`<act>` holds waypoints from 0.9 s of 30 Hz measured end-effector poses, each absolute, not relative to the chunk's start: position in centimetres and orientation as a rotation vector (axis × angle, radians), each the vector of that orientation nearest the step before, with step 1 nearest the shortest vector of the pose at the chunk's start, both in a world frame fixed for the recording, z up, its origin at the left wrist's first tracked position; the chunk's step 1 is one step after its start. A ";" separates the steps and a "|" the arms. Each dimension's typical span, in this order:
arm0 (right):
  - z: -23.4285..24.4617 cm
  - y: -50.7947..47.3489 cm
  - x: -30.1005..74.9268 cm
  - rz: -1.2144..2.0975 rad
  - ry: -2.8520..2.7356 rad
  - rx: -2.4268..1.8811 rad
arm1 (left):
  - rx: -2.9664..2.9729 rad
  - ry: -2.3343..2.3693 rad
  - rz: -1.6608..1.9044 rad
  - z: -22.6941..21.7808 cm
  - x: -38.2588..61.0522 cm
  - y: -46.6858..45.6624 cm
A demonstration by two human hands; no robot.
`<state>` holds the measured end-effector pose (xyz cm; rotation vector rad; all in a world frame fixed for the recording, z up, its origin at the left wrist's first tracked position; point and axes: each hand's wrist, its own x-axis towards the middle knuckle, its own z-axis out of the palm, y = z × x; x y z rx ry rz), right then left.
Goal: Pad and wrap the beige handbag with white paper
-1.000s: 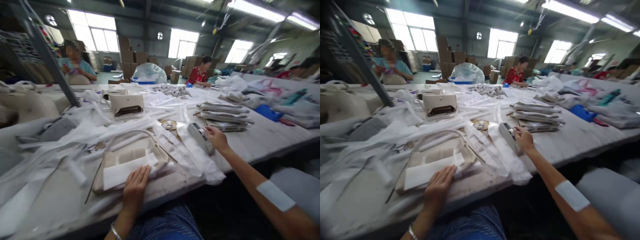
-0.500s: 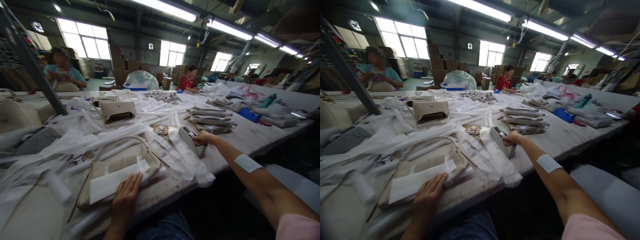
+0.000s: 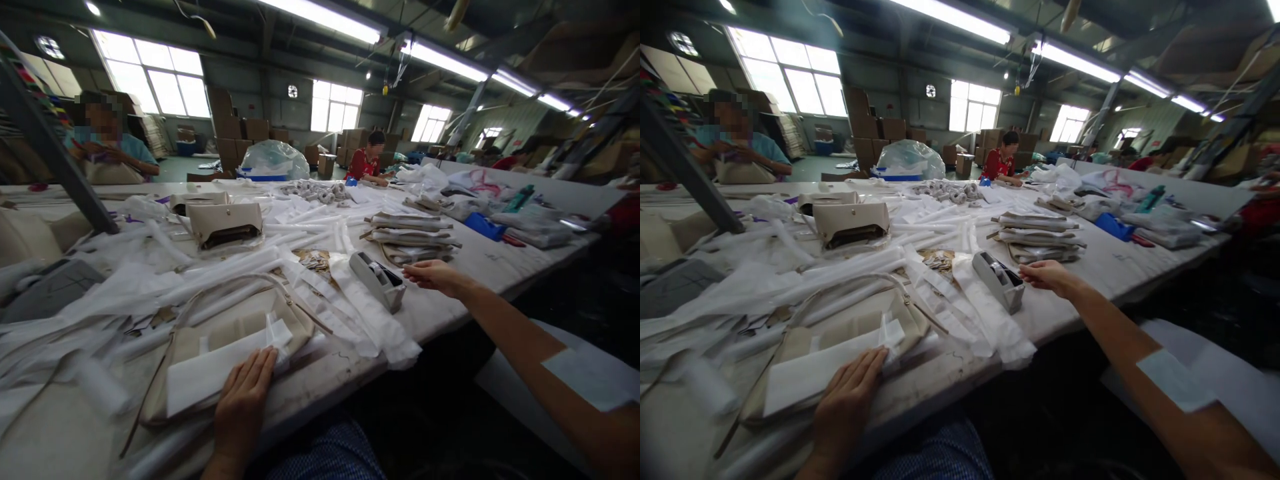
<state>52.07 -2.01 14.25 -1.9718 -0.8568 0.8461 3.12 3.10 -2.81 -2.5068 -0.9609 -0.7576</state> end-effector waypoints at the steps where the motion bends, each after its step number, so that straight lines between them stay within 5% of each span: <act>1: 14.2 -3.4 52.3 0.833 -0.828 -1.977 | -2.508 -0.963 -0.755 -2.8 3.1 3.1; 15: 1.8 -8.2 51.8 0.350 -0.840 -2.039 | -2.525 -0.955 -0.774 -2.3 3.3 3.1; 27: 4.8 -10.1 51.2 -0.480 -1.593 -2.068 | -2.548 -0.964 -0.771 -1.8 3.3 3.0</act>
